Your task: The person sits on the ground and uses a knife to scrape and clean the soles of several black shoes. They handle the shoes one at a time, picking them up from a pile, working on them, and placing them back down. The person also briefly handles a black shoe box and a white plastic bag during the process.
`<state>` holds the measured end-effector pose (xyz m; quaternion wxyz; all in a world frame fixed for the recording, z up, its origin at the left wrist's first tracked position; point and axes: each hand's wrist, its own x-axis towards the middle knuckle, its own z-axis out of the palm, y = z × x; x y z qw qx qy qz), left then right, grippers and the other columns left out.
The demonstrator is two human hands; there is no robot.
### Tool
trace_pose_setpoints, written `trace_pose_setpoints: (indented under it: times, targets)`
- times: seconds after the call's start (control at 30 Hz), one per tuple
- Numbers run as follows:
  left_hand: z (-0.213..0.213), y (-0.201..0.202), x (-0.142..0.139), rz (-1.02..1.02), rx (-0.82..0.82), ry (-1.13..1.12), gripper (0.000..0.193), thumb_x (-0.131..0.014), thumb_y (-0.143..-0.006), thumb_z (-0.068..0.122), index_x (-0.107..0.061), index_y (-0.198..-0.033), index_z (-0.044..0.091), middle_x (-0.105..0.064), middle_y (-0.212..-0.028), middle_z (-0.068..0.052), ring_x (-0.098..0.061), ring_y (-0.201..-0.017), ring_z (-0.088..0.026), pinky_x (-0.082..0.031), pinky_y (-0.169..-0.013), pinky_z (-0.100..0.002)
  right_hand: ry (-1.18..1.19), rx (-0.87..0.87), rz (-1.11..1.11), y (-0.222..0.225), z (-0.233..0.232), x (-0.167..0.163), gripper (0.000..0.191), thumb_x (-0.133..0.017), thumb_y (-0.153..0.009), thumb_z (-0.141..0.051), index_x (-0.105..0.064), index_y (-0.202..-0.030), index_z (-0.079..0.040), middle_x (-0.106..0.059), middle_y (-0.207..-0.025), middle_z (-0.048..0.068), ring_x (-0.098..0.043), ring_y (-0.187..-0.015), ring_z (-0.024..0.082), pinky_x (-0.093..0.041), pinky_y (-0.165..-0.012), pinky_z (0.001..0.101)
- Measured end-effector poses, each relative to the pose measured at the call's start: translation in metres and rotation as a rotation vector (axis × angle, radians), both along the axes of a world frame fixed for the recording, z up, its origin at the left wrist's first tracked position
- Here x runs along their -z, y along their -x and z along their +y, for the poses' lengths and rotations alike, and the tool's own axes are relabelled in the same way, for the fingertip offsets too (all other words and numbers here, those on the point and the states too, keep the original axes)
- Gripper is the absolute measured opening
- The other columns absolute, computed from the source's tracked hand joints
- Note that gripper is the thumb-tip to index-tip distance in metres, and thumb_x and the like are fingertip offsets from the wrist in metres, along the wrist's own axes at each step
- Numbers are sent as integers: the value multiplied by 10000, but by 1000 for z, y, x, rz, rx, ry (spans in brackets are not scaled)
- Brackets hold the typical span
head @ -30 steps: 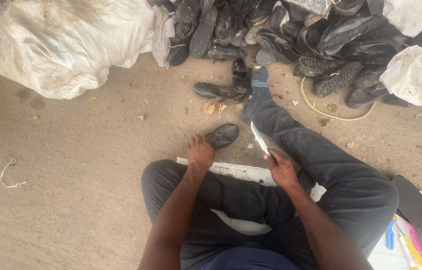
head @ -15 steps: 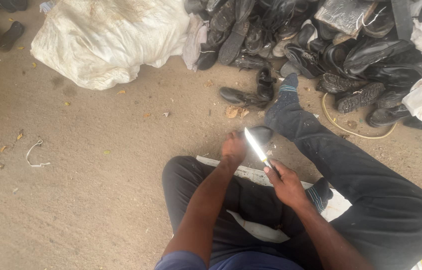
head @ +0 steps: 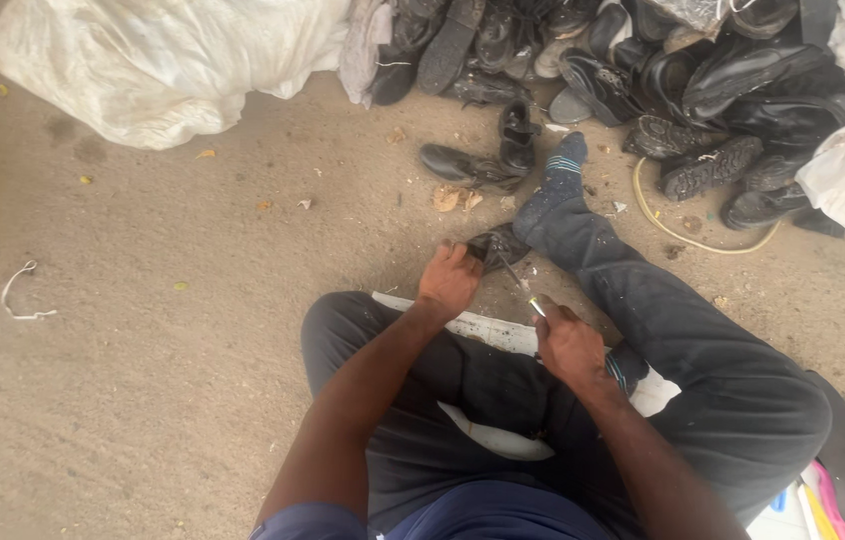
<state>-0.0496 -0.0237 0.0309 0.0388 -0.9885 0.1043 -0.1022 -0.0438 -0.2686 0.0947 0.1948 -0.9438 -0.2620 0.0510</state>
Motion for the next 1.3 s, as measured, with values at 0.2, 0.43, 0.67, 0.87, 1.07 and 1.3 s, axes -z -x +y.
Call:
trace_pose_setpoints:
  times: [0.2,0.43,0.67,0.87,1.07,1.3]
  targets:
    - [-4,4,17,-51,-32,108,201,-610,-856,203,-734,-946,73,-696,-928,-58,-533,-1047,-259,-385,-953,-452,115,-84,72,0,23,-18,393,-540,-969,-226,-583,-1326,-70,-708,-967,212,-719,-771,427,-583,-707,531]
    - [-2,5,18,-244,108,244,134,-645,-807,157,-726,-888,87,-666,-879,-50,-544,-1013,-256,-419,-910,-407,225,-154,184,-31,55,-18,333,-496,-998,-231,-603,-1249,-40,-733,-912,216,-719,-832,404,-566,-760,536]
    - [0,5,10,-203,5,378,84,-699,-753,83,-721,-830,104,-658,-836,-35,-574,-959,-246,-444,-846,-393,280,-131,195,-5,46,-9,466,-473,-1005,-200,-479,-1413,27,-709,-898,233,-744,-725,369,-592,-651,497]
    - [6,3,2,-193,-83,679,136,-731,-699,12,-739,-829,52,-709,-861,-97,-611,-877,-304,-486,-807,-425,153,-100,121,25,13,-11,467,-534,-970,-168,-517,-1397,22,-713,-879,222,-730,-650,350,-591,-572,471]
    - [7,0,-1,-179,-119,851,101,-742,-782,10,-761,-880,33,-719,-892,-120,-623,-897,-329,-510,-838,-426,79,-58,49,14,10,-3,439,-552,-972,-212,-541,-1375,-37,-707,-849,195,-708,-641,371,-587,-572,487]
    - [5,6,-5,-131,-89,814,112,-760,-771,9,-759,-878,39,-727,-891,-114,-632,-888,-330,-516,-798,-430,30,-103,154,-12,42,21,350,-543,-1009,-197,-562,-1334,-69,-710,-865,179,-709,-699,367,-574,-623,509]
